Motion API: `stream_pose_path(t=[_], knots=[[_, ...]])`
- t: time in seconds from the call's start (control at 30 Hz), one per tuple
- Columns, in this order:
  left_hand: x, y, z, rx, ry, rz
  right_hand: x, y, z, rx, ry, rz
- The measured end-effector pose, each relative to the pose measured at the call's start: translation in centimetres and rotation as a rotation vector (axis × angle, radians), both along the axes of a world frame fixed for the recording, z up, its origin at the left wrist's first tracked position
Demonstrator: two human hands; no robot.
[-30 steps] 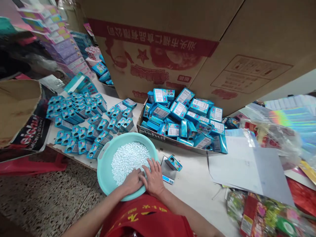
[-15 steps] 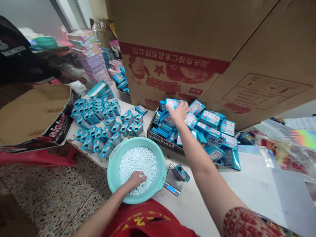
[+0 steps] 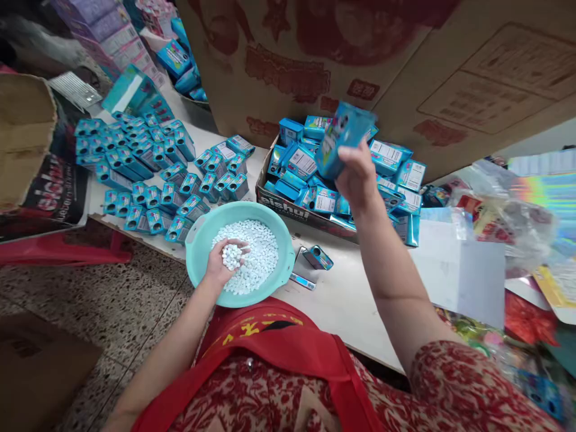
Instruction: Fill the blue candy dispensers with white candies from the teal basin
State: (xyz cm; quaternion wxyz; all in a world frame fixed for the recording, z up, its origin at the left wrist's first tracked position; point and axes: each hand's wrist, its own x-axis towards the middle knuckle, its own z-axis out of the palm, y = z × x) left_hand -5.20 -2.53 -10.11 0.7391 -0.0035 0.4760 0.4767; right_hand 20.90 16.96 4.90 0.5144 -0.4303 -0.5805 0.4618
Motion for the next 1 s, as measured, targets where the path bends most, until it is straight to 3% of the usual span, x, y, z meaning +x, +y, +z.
stream_pose_path(t=[0.07,0.17,0.23,0.33,0.57,0.83,1.0], knots=[[0.2,0.4,0.0,-0.120,-0.062,0.031,-0.3,-6.0,-1.0,-0.172,0.253,0.074],[0.7,1.0,-0.2,-0.303,-0.099,0.020,-1.5,-13.6,-3.6,-0.469,0.414,0.164],[0.8,1.2,0.0,-0.269,-0.131,0.010,-1.9,-17.1,-5.5,-0.598,0.411,0.194],[0.7,1.2,0.8,-0.130,-0.153,0.015,-1.8,-20.1,-7.7,-0.677,0.346,0.214],[1.3,1.3,2.2,-0.141,-0.116,0.047,-3.5,-20.9,-9.9,-0.550,-0.009,0.350],[2.7,1.9,7.6,0.096,-0.146,0.139,-8.2,-20.9,-13.0,-0.296,-0.360,0.191],[3.0,2.0,7.7,0.089,-0.173,0.188,-9.4,-20.2,-12.9,-0.368,-0.366,0.244]])
